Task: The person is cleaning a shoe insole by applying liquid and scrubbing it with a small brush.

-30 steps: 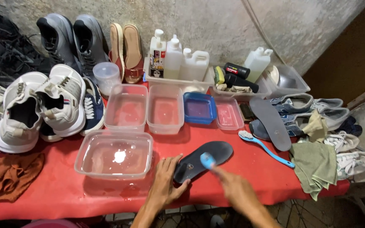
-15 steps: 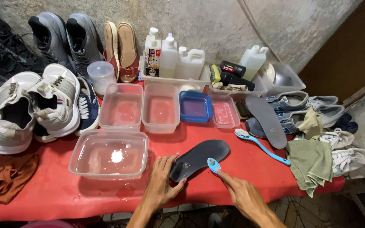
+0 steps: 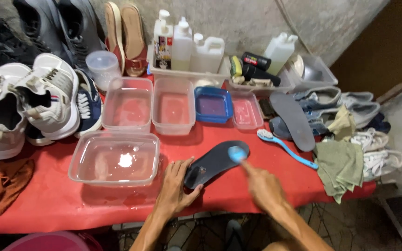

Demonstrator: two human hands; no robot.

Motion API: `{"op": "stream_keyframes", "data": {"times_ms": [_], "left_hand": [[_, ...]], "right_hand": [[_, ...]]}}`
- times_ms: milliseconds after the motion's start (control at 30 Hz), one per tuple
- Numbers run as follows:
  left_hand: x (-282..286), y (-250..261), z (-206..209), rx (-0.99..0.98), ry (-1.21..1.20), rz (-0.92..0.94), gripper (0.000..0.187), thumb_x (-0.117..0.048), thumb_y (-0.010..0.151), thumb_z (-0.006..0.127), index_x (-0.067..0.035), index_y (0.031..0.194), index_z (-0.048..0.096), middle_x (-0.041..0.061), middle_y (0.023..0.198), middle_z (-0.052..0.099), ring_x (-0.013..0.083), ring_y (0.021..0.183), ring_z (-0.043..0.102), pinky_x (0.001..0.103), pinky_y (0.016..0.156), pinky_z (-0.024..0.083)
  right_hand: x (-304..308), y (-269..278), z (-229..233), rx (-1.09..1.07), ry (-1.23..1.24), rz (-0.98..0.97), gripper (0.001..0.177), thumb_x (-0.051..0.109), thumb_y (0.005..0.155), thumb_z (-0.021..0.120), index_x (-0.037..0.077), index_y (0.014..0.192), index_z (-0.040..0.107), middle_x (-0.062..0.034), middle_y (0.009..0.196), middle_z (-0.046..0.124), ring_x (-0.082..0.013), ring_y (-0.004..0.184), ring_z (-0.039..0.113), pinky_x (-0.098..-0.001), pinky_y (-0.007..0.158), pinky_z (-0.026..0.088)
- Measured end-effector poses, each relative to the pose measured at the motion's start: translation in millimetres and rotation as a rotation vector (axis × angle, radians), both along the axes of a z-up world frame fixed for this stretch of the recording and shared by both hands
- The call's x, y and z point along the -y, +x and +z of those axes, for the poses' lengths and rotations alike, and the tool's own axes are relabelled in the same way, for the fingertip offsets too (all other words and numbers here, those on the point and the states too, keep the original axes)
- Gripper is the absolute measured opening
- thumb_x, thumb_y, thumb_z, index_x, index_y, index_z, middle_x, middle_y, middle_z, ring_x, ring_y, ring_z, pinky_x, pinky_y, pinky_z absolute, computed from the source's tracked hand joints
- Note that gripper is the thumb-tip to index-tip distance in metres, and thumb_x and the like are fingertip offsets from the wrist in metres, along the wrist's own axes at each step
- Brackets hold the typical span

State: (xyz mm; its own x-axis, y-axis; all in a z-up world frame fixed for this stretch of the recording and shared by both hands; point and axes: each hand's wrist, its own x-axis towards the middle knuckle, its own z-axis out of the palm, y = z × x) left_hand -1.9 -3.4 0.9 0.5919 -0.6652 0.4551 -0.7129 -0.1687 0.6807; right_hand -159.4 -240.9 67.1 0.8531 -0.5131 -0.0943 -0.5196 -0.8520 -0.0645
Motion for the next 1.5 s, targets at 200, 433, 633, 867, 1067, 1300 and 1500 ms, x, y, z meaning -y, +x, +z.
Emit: {"op": "stream_keyframes", "data": {"times_ms": [200, 433, 633, 867, 1067, 1300, 1500], "left_hand": [[-0.7, 3.6, -3.3, 0.026, 0.013, -0.001, 0.076, -0.037, 0.087, 0.073, -0.006, 0.150, 0.045, 0.014, 0.116, 0.059, 0.0303, 0.102, 0.051, 0.044, 0.090, 0.047], [4.9, 8.8, -17.7, 0.052, -0.040, 0.034, 0.081, -0.034, 0.072, 0.085, -0.009, 0.143, 0.056, 0.011, 0.112, 0.060, 0.0332, 0.104, 0.059, 0.047, 0.108, 0.039], [4.7, 8.4, -15.4, 0.043, -0.049, 0.036, 0.081, -0.033, 0.071, 0.086, -0.009, 0.142, 0.057, 0.011, 0.111, 0.061, 0.0341, 0.103, 0.059, 0.048, 0.106, 0.041], [3.8, 7.6, -16.2, 0.046, -0.043, 0.036, 0.082, -0.031, 0.069, 0.087, -0.009, 0.142, 0.057, 0.011, 0.111, 0.059, 0.0338, 0.102, 0.059, 0.047, 0.103, 0.044], [4.3, 5.5, -16.4, 0.004, -0.046, 0.041, 0.087, -0.029, 0.068, 0.087, -0.010, 0.145, 0.054, 0.012, 0.112, 0.057, 0.0355, 0.103, 0.058, 0.048, 0.099, 0.046], [-0.9, 3.2, -2.2, -0.119, 0.004, 0.015, 0.101, -0.026, 0.072, 0.081, -0.015, 0.159, 0.031, 0.016, 0.123, 0.046, 0.0329, 0.110, 0.056, 0.048, 0.097, 0.050], [-2.7, 4.8, -7.1, -0.072, -0.033, 0.016, 0.115, -0.025, 0.073, 0.087, -0.009, 0.164, 0.018, 0.014, 0.112, 0.054, 0.0316, 0.102, 0.054, 0.043, 0.098, 0.045]], "right_hand": [[26.2, 15.1, -9.1, -0.074, -0.035, -0.057, 0.052, 0.037, 0.103, 0.041, 0.040, 0.154, 0.039, -0.0216, 0.080, 0.071, -0.0499, 0.077, 0.070, -0.0639, 0.063, 0.053], [-11.8, 9.5, 48.9, -0.021, 0.147, 0.039, 0.052, 0.019, 0.099, 0.041, 0.035, 0.147, 0.054, -0.0216, 0.097, 0.077, -0.0482, 0.092, 0.075, -0.0626, 0.081, 0.060], [-4.6, -3.3, 31.6, 0.035, 0.194, 0.022, 0.047, 0.023, 0.099, 0.040, 0.033, 0.141, 0.058, -0.0217, 0.097, 0.077, -0.0498, 0.090, 0.075, -0.0630, 0.078, 0.060], [-18.9, -0.7, 9.1, 0.109, -0.066, 0.083, 0.029, 0.022, 0.100, 0.047, 0.017, 0.118, 0.069, -0.0182, 0.075, 0.070, -0.0452, 0.068, 0.075, -0.0576, 0.059, 0.062], [-33.2, 18.1, 23.3, 0.114, 0.250, 0.184, 0.052, 0.012, 0.099, 0.043, 0.034, 0.143, 0.058, -0.0204, 0.086, 0.076, -0.0454, 0.076, 0.076, -0.0583, 0.065, 0.062], [-96.7, 28.7, 24.2, 0.056, 0.362, 0.270, 0.060, 0.013, 0.095, 0.048, 0.038, 0.149, 0.053, -0.0184, 0.101, 0.076, -0.0439, 0.073, 0.072, -0.0618, 0.063, 0.060], [-43.0, 34.0, 0.8, -0.113, 0.137, 0.042, 0.069, 0.017, 0.096, 0.044, 0.052, 0.155, 0.039, -0.0182, 0.070, 0.065, -0.0401, 0.063, 0.065, -0.0563, 0.059, 0.049]]}}
